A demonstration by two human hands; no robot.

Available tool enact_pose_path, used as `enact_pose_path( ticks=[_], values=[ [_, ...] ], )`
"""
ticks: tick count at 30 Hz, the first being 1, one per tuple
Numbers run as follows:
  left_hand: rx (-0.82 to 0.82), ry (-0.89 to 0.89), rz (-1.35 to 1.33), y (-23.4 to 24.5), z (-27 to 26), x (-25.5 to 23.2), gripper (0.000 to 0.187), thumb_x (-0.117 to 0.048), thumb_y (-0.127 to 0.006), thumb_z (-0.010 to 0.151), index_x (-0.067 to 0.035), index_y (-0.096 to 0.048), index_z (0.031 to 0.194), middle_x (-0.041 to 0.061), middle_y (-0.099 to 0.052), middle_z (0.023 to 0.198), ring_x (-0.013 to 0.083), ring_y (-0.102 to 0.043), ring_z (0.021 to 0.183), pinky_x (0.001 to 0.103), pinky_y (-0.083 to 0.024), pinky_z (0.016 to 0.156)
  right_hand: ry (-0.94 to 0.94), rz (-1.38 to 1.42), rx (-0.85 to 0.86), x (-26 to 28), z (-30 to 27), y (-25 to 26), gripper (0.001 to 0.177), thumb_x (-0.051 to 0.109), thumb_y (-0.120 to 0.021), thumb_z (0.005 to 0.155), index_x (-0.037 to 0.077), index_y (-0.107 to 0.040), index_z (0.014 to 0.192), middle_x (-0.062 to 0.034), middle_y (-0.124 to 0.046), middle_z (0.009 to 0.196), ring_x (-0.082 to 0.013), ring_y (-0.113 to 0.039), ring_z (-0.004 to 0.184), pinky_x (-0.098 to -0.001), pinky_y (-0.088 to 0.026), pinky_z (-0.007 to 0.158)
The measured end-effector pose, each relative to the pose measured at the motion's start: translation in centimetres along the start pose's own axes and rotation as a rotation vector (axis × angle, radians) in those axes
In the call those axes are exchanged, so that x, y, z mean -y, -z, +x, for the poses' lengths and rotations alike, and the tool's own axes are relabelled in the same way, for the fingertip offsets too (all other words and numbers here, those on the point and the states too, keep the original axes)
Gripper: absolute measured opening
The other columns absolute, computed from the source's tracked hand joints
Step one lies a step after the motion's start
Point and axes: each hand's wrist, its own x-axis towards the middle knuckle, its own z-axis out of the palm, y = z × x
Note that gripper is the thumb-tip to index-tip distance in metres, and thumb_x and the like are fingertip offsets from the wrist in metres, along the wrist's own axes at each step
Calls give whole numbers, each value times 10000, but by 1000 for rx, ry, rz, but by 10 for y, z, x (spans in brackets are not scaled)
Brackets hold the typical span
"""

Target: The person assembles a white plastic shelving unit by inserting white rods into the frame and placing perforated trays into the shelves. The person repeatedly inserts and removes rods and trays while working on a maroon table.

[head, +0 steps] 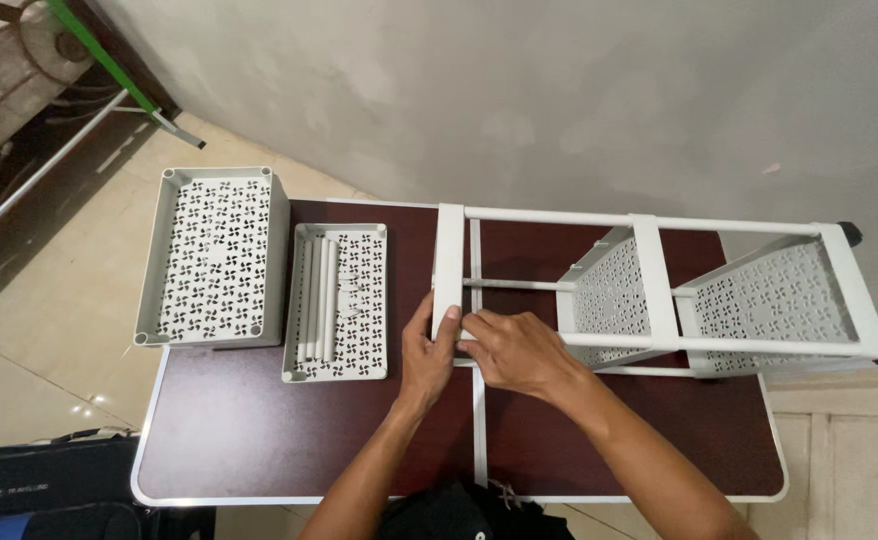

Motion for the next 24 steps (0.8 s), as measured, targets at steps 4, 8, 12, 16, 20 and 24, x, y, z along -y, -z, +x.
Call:
enact_pose_path(
  ticks=[4, 8, 12, 16, 20, 24],
  values=[
    [-58, 46, 8, -2, 2, 3, 311, -264, -589, 1024, -2, -752, 1062, -52, -523, 660, 40, -414, 591, 237, -316, 498, 84, -53, -85, -3, -2, -7, 188, 192, -700, 910, 16, -643, 882, -115, -665, 650, -288, -652, 484, -419, -499, 418],
    [-27, 63, -74, -2, 6, 13, 311, -262, -587, 1014, -5, -757, 1053, -54, -526, 634, 46, -400, 540, 252, -289, 461, -47, -193, 84, -2, -1, -4, 279, 325, -677, 989, 60, -652, 907, -107, -674, 591, -271, -665, 469, -404, -508, 424],
    [-19, 47, -18, 3, 5, 27, 355, -316, -625, 1001, -6, -764, 1103, 16, -604, 709, 101, -514, 626, 279, -411, 547, -83, -96, 47, 5, -4, 5, 324, 371, -682, 929, 52, -649, 972, -115, -703, 710, -288, -694, 568, -429, -557, 520],
    [18, 121, -168, 18, 30, 28, 590, -513, -493, 998, -55, -647, 1338, 145, -755, 1115, 230, -745, 1015, 363, -619, 844, -213, 158, 168, 3, -3, 28, 551, 396, -634, 969, 69, -548, 1404, -195, -650, 1214, -321, -700, 948, -519, -563, 824],
    [-32, 213, 152, 18, 90, 20, 737, -422, -659, 893, -71, -412, 1492, 214, -543, 1409, 348, -592, 1249, 494, -487, 1010, -288, 56, -34, -39, 31, 61, 449, 344, -541, 1015, 66, -554, 1368, -160, -581, 1333, -299, -586, 1237, -498, -486, 1042],
    [14, -6, 113, 6, 146, 13, 611, -321, -655, 982, -15, -449, 1469, 225, -529, 1441, 311, -539, 1327, 418, -430, 1104, -41, -126, -236, -74, 73, 67, 399, 309, -582, 1023, 24, -618, 1300, -153, -625, 1304, -327, -577, 1259, -520, -458, 1095]
  ],
)
